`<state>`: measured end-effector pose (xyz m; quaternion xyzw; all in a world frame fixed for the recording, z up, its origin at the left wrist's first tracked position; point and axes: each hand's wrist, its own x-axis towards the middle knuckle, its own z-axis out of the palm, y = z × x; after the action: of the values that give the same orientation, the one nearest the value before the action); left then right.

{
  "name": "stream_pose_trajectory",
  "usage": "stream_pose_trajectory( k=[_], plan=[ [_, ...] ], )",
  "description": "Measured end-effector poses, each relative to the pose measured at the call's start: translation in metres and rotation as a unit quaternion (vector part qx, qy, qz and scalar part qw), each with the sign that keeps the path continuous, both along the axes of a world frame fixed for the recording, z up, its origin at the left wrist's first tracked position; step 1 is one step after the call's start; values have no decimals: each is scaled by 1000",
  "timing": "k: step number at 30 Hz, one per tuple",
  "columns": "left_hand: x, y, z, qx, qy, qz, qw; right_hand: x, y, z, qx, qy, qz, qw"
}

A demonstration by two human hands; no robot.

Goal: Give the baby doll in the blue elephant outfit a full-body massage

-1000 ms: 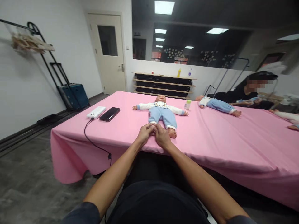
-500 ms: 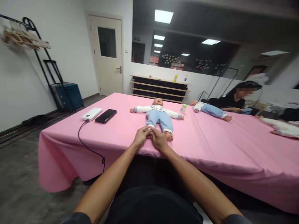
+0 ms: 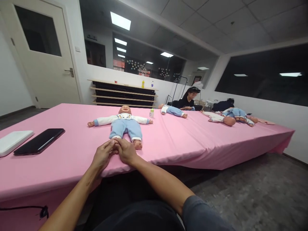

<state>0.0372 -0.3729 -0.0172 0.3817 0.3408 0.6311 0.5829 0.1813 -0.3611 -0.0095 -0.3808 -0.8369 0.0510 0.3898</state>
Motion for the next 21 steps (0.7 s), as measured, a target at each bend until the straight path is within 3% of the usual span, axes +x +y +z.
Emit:
stream_pose_trajectory(
  k=[11, 21],
  plan=[
    [1, 3, -1, 9, -12, -23, 1000, 0, -3, -1, 38, -21, -19, 999],
    [5, 0, 0, 25, 43, -6, 999, 2, 1, -2, 36, -14, 0, 999]
  ],
)
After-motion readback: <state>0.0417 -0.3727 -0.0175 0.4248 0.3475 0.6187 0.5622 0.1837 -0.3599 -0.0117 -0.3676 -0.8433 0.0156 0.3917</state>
